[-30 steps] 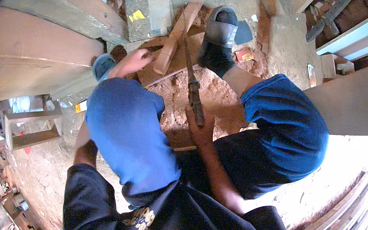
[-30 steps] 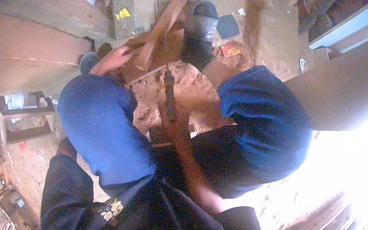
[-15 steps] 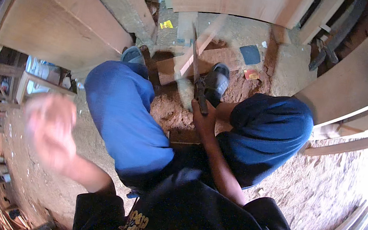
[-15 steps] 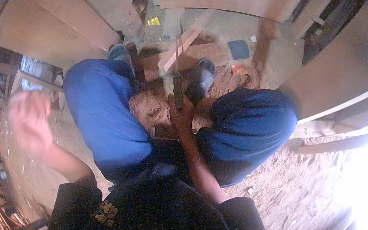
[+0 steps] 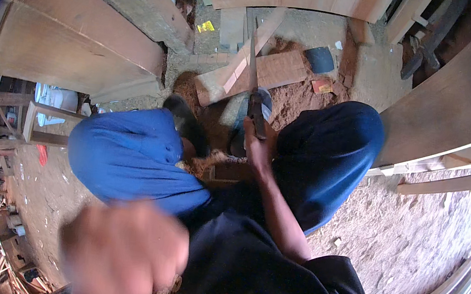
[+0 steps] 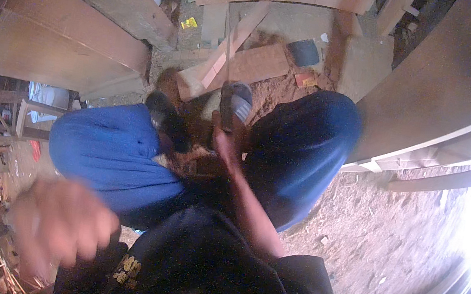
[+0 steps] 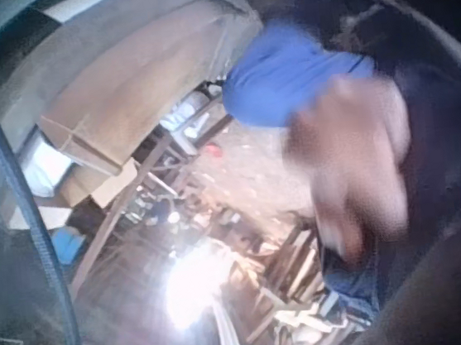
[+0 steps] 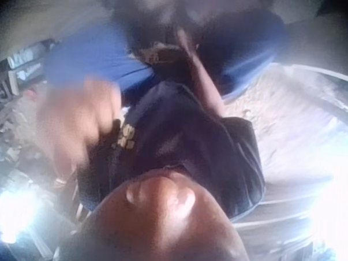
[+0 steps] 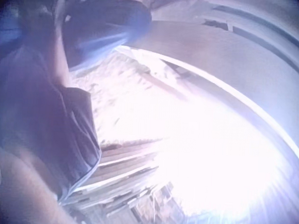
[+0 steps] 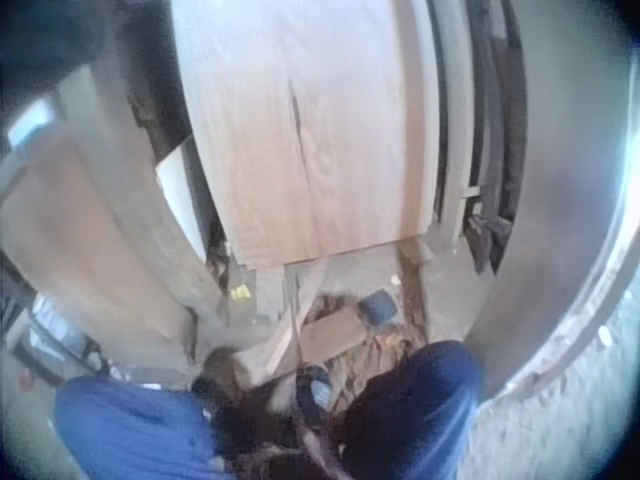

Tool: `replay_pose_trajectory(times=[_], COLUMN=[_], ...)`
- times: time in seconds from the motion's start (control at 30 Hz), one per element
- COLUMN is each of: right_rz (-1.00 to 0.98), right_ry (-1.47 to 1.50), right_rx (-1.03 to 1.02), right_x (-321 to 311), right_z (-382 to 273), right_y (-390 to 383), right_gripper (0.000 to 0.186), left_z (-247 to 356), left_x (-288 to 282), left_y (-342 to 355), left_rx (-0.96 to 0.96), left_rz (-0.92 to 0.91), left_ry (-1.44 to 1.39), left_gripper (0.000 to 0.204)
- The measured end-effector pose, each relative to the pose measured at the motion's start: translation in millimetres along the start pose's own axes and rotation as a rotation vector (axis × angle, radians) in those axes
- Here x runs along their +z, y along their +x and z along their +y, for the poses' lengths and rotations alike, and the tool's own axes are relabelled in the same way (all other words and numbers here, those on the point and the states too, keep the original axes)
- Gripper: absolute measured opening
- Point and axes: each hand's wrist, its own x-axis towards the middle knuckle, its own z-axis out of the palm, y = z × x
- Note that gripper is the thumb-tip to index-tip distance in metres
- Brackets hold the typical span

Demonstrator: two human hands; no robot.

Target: The person sits on the floor and uses a hand saw to cut a small piece of wood. They hold the wood steady with their left hand and saw with their right hand, producing sawdust.

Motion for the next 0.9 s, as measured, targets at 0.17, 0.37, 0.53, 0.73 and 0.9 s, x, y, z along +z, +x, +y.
replay_pose_trajectory(times=[0.17, 0.37, 0.53, 0.73, 0.9], right_rz=[0.110, 0.103, 0.035, -0.066, 0.094], right_ry=[0.183, 0.229, 0.189, 0.139, 0.101], right_rx=[0.052, 0.099, 0.268, 0.381, 0.295], right_x=[-13.1, -3.7, -5.4, 3.2, 9.7], right_z=[5.9, -5.2, 8.7, 18.7, 31.4], right_y=[10.1, 14.6, 8.3, 13.0, 9.8], right_gripper=[0.021, 0.017, 0.023, 0.022, 0.018], left_z=[-146.8, -296.8, -308.5, -321.9, -325.4], left_x=[-111.6, -242.1, -281.9, -301.6, -325.5], left_y=[7.3, -117.1, -142.6, -123.2, -99.8], left_rx=[-0.444, -0.964, -0.982, -0.815, -1.082], left_rz=[1.115, 0.828, 0.624, 0.535, 0.524], left_ry=[0.831, 2.053, 1.991, 2.116, 1.861], left_gripper=[0.017, 0.061, 0.059, 0.048, 0.045])
